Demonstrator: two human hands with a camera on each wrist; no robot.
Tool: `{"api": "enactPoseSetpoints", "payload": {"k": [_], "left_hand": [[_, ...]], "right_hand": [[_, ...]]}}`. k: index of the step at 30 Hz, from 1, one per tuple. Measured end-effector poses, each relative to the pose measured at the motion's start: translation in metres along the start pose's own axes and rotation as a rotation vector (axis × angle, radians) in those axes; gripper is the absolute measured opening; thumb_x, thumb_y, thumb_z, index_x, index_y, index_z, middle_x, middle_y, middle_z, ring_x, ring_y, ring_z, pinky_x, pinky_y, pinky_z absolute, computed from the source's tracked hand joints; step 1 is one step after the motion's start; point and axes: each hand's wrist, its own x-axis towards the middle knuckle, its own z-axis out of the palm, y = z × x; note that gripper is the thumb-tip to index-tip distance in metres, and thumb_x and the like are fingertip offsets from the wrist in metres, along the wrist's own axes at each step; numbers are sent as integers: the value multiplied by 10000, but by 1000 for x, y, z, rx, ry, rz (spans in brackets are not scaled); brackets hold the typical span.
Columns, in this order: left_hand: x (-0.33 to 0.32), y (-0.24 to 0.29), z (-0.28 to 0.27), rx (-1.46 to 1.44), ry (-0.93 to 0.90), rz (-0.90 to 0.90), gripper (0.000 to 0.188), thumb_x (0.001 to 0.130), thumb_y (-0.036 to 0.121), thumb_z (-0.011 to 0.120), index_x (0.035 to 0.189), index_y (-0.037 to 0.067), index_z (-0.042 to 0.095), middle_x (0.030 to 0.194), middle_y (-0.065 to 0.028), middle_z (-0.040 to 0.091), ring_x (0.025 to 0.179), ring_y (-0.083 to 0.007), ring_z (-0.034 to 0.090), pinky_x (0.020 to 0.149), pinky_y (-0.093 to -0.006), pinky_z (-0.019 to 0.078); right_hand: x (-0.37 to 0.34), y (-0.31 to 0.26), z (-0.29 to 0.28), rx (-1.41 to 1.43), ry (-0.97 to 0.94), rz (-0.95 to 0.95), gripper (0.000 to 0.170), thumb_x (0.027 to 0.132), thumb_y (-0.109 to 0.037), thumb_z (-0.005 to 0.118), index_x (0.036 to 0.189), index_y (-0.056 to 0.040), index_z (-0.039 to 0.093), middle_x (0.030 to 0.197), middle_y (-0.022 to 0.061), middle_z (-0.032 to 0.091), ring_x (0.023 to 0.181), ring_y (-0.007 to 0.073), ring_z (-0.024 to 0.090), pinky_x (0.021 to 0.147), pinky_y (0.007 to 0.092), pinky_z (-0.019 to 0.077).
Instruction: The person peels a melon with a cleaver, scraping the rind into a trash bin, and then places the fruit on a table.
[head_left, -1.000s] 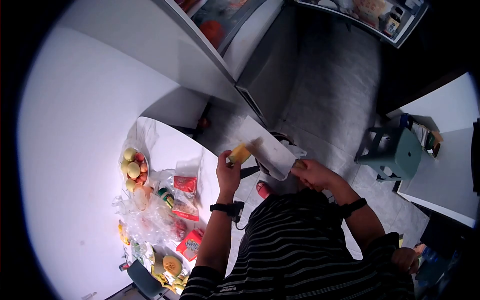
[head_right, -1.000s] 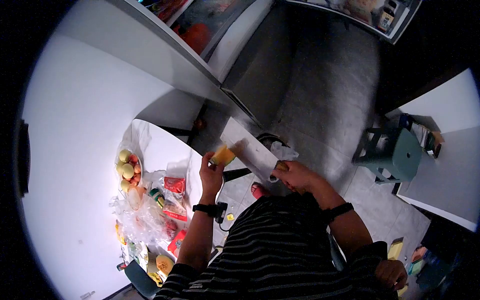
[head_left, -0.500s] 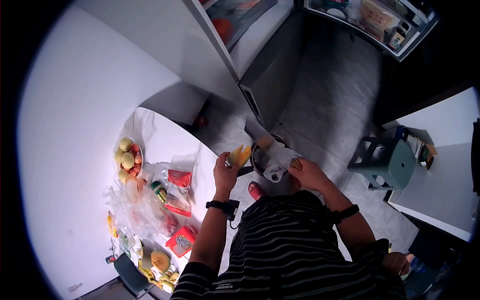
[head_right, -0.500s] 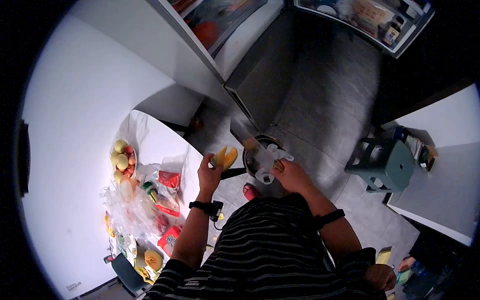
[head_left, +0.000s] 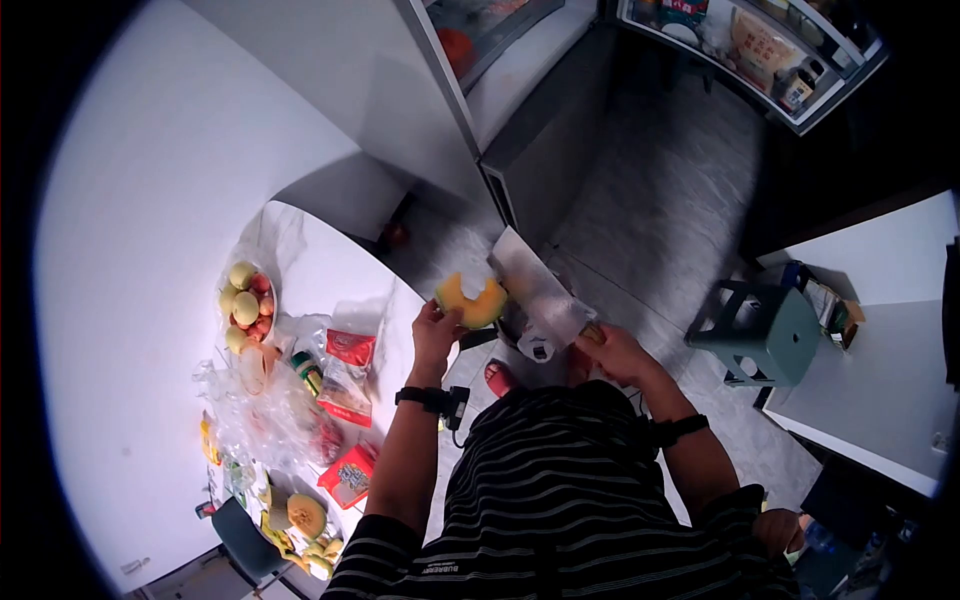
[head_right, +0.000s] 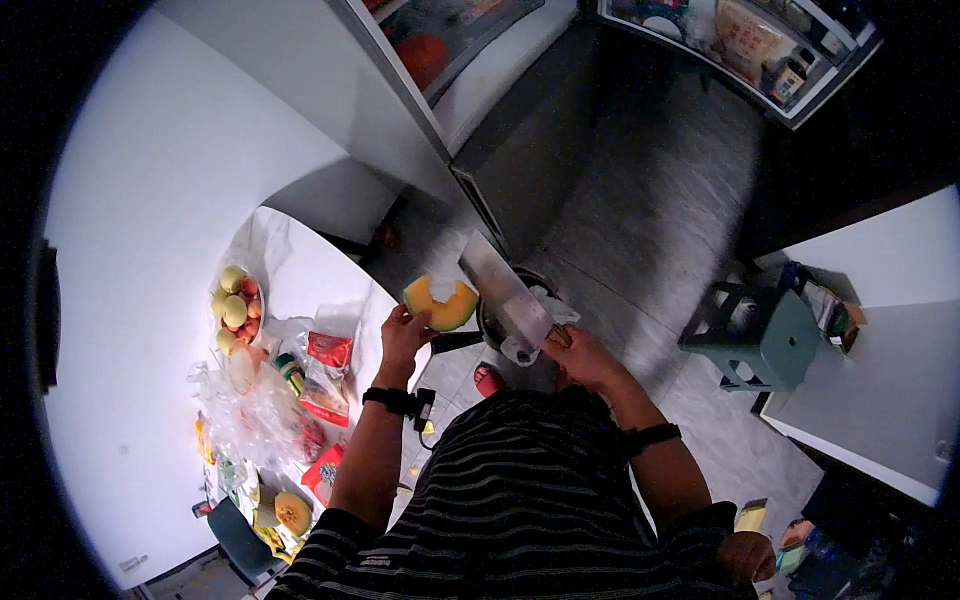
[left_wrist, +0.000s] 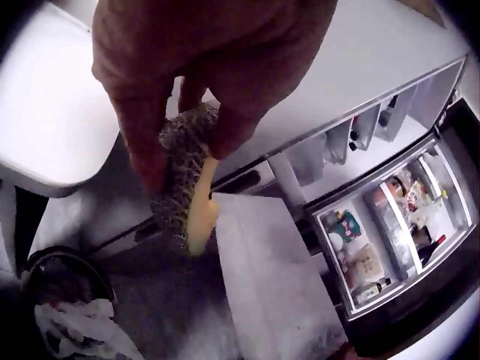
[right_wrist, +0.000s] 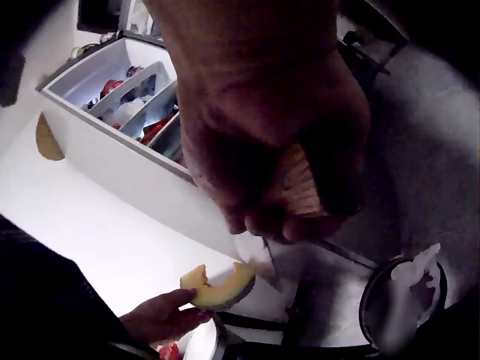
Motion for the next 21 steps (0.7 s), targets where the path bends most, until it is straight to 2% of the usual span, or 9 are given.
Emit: {"api": "enactPoseSetpoints", "payload": {"k": [1,4,7,10,13,16,19,21], "left_hand": [[-1,3,-2,-21,-2,-13,408,863,78,642,1241,-10,518,972,-91,640,742,-163,651,612,-269,557],[-6,7,-8,-39,-54,9,415,877,85,634,1261,-1,504,1053,-94,626,850,-164,649,689,-270,560],[-12,13,-14,-28,-136,43,419,883,89,634,1271,8,498,1110,-84,610,931,-153,629,746,-255,540],[-20,16,-15,-32,-204,79,424,881,92,641,1273,14,498,1142,-73,600,979,-148,610,782,-241,521],[-28,19,-19,-5,-240,151,429,871,72,648,1269,18,497,1152,-67,596,1001,-153,601,797,-243,517],[-39,26,-22,-2,-270,183,455,867,69,652,1289,49,486,1149,-51,593,995,-141,589,796,-256,515],[-41,28,-23,-75,-276,180,472,847,50,670,1278,67,478,1134,-44,593,979,-140,587,790,-263,514],[-41,26,-26,-126,-286,189,454,843,42,671,1254,66,479,1130,-46,593,975,-147,591,788,-265,517]], "right_hand": [[-1,3,-1,-99,58,-52,300,893,-345,620,967,-58,575,636,-2,532,482,96,478,430,268,386],[-6,1,-5,-44,66,-9,316,884,-367,627,969,-67,577,643,1,527,483,100,474,417,269,375],[-13,-10,-13,235,-95,313,444,851,-368,674,1068,9,584,874,122,662,826,260,617,770,386,490],[0,8,1,41,38,112,410,868,-355,663,1076,-13,577,772,82,620,677,208,591,634,349,490],[1,17,2,244,-27,186,387,888,-350,645,1094,-31,568,693,48,564,545,161,528,507,306,445],[-12,8,0,193,113,102,333,903,-348,629,1030,-46,573,640,21,521,466,122,464,427,277,382],[-32,-17,-9,414,14,166,313,911,-360,621,962,-59,555,627,8,515,465,105,453,425,266,378],[-47,-38,-9,475,-6,157,244,938,-306,578,950,-65,546,603,-2,488,454,95,446,420,255,370]]}}
